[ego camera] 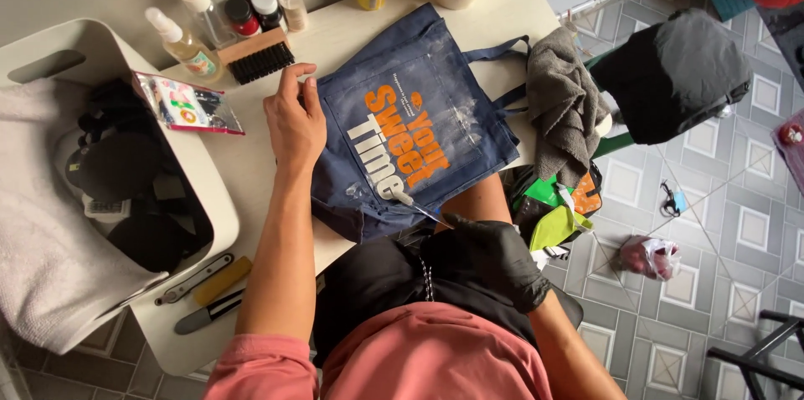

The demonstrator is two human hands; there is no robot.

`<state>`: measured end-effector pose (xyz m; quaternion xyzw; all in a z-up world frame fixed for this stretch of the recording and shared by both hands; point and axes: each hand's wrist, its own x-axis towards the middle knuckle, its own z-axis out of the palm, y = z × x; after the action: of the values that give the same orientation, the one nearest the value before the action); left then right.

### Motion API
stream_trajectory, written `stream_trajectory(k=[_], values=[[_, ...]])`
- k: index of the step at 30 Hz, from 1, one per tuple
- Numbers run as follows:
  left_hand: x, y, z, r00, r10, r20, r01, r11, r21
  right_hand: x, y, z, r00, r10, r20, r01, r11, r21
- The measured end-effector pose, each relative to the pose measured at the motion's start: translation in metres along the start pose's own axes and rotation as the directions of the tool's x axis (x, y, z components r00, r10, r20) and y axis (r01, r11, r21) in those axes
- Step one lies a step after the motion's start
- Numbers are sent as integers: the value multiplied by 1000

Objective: Cleaning a blue tote bag by applying a cleaning agent and wiping it with a cloth.

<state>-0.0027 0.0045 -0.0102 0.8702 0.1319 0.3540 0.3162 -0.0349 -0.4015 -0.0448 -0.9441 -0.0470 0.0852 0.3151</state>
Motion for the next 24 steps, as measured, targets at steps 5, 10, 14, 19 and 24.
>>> stream_trajectory(k=[5,10,14,19,24], values=[[-1,4,-3,1000,-17,-1,17,999,-27,3,11,-24,997,43,-69,-45,999,-29],[0,4,0,1000,5,-19,-5,999,-36,-17,217,89,976,54,-210,-88,984,-155],[-1,3,-3,1000,9,-17,-10,999,-33,1,120,48,967,38,-250,-83,982,-171],[1,11,-5,1000,0,-30,-1,1000,-22,-10,-17,-47,967,89,-239,-97,995,-23],[1,11,-4,1000,0,-29,-1,999,-48,-17,-34,-50,965,223,-136,-210,972,101]])
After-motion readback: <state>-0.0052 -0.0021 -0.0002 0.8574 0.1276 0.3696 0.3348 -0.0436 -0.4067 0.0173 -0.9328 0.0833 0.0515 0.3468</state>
